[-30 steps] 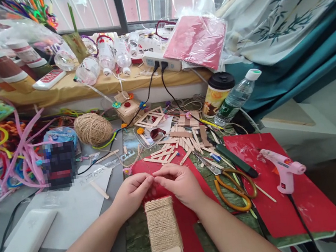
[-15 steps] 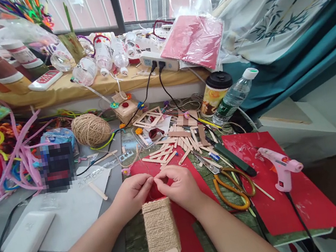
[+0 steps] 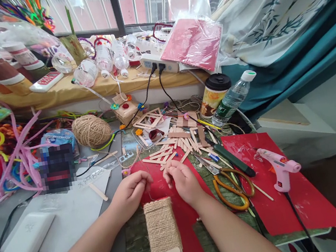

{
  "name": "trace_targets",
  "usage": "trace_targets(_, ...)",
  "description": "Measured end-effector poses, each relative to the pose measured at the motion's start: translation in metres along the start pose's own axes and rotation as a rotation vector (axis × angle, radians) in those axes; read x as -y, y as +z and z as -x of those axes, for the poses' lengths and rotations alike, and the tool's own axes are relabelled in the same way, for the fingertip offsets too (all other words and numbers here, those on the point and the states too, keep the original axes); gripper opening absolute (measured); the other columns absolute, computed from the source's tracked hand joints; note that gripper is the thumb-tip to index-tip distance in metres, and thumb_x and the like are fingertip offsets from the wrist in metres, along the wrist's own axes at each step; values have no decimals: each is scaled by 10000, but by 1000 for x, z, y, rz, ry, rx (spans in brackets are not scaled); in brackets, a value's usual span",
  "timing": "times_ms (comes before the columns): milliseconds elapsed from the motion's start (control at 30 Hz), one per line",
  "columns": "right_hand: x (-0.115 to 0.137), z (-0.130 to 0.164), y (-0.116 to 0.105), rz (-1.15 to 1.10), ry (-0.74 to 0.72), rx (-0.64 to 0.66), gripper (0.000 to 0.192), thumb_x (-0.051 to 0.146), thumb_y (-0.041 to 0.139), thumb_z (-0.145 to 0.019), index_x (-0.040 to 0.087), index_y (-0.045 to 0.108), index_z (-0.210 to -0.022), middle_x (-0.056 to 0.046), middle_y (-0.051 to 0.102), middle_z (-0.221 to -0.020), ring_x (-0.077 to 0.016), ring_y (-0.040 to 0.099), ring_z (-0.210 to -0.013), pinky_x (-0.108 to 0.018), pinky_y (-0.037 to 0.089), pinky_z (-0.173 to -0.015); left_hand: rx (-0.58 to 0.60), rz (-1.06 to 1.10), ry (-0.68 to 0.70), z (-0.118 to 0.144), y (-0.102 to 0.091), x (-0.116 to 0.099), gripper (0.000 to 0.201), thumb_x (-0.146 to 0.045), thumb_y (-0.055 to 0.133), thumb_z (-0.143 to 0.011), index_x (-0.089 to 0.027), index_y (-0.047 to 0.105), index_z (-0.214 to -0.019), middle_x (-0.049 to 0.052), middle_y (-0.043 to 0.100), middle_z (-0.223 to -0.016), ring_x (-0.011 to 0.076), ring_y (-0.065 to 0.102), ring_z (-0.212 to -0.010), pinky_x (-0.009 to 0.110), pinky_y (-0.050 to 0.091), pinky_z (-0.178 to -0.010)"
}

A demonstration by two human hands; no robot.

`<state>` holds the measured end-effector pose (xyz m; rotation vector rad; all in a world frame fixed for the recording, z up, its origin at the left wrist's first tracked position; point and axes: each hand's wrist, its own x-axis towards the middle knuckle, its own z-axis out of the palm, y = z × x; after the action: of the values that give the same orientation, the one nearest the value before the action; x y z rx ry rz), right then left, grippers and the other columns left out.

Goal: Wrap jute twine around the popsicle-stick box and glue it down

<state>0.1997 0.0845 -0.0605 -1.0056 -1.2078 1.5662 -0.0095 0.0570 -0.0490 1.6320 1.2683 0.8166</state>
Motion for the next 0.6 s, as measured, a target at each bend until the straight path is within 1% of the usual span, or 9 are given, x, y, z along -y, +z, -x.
trace_targets(67, -1, 0, -1, -57, 27, 2, 416, 424, 552, -1032, 222, 536, -669, 48, 518, -599, -121, 467, -504, -262, 374, -537, -18, 29, -15, 0, -3, 2, 205, -202, 450, -1005, -209, 618, -889, -14, 618, -746, 168, 564, -687, 277, 429, -678)
trace_targets(133, 0, 0, -1, -71, 26, -10, 459, 499, 603, -1021, 216, 576, -661, 42, 551, -583, -119, 486, -494, -263, 393, -542, -48, 59, -10, 0, -5, 3, 208, -235, 463, -1020, -208, 595, -860, -23, 592, -722, 158, 538, -663, 272, 419, -657)
trace_targets(233, 4, 2, -2, -51, -23, -68, 338, 502, 735, -953, 209, 747, -784, -24, 743, -768, -153, 627, -637, -308, 517, -711, -88, 91, 14, -1, -7, 3, 233, -300, 486, -1051, -203, 639, -904, -8, 652, -764, 157, 589, -700, 275, 456, -695)
trace_targets(300, 7, 2, -2, -54, -43, -105, 233, 453, 823, -888, 221, 816, -887, -58, 800, -922, -184, 682, -759, -350, 547, -817, -116, 121, 16, -2, -7, 5, 236, -342, 525, -1052, -201, 704, -990, 23, 732, -845, 173, 666, -775, 292, 505, -766)
trace_targets(333, 8, 1, -2, -67, -43, -118, 207, 423, 863, -851, 227, 826, -905, -57, 802, -935, -191, 687, -785, -356, 551, -828, -127, 145, 9, -2, -7, 6, 234, -359, 558, -1042, -202, 731, -1026, 40, 764, -891, 185, 699, -815, 304, 527, -803)
trace_targets(400, 9, 0, -1, -119, -48, -152, 191, 360, 931, -769, 234, 803, -835, -20, 770, -847, -177, 665, -759, -336, 550, -799, -152, 189, -10, -3, -8, 9, 219, -384, 651, -996, -207, 770, -1046, 65, 799, -957, 207, 736, -870, 323, 552, -846)
trace_targets(467, 10, -3, -2, -171, -48, -192, 262, 323, 971, -709, 227, 727, -713, 25, 696, -725, -150, 627, -694, -305, 540, -762, -184, 201, -24, -3, -9, 11, 203, -397, 742, -934, -211, 792, -998, 68, 809, -971, 216, 741, -885, 319, 555, -843)
trace_targets(533, 10, -4, -2, -191, -23, -226, 325, 325, 984, -686, 214, 680, -660, 34, 675, -691, -135, 612, -662, -289, 535, -740, -219, 177, -32, -2, -10, 11, 209, -414, 783, -901, -206, 783, -892, 47, 791, -870, 192, 710, -803, 286, 532, -761)
trace_targets(600, 8, -5, -3, -169, 14, -246, 292, 353, 981, -693, 205, 729, -698, 8, 724, -717, -141, 633, -669, -291, 544, -735, -239, 177, -52, -1, -11, 11, 276, -448, 753, -926, -198, 734, -812, 2, 704, -694, 145, 614, -646, 250, 466, -631)
